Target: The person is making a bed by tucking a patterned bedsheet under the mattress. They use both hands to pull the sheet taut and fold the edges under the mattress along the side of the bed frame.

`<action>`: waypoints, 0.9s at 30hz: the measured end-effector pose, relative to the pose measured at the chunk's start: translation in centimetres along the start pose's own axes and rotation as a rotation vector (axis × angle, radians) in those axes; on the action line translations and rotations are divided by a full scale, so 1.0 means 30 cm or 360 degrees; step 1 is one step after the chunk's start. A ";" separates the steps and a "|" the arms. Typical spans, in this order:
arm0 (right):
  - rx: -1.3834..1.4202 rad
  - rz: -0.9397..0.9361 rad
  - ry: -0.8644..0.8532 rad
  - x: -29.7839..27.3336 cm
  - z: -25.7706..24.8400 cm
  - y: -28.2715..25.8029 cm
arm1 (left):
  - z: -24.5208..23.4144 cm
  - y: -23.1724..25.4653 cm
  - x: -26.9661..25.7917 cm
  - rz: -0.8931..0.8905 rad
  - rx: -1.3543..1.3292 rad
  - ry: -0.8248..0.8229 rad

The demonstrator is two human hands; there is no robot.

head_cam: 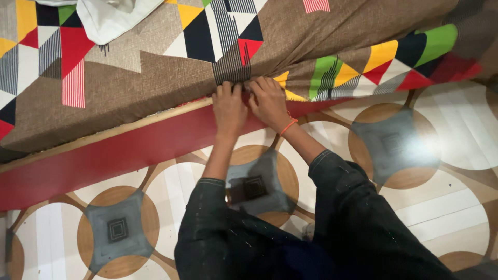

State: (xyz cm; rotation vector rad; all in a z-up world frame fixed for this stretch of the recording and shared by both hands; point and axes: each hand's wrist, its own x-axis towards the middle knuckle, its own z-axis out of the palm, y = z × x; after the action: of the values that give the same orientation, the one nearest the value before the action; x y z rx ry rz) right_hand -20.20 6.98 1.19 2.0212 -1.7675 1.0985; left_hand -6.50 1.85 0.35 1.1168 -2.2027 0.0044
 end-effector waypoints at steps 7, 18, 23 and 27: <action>-0.0091 0.0000 -0.0006 0.007 0.013 -0.001 | -0.120 -0.113 -0.003 -0.0167 -0.0512 0.0023; -0.0142 0.0019 -0.0014 0.003 0.018 -0.010 | -0.078 -0.044 -0.013 -0.0149 -0.0255 0.0040; -0.0145 0.0009 -0.0032 0.000 0.024 0.001 | -0.056 -0.025 -0.008 -0.0153 -0.0065 0.0018; -0.0113 0.0034 -0.0026 -0.002 0.031 0.007 | -0.033 -0.008 0.001 -0.0134 0.0130 0.0050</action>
State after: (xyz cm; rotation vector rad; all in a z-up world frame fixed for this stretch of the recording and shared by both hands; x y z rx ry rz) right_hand -20.04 6.41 0.47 1.9798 -1.8133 1.0136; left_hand -5.80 1.95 1.08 1.2452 -2.1431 0.0760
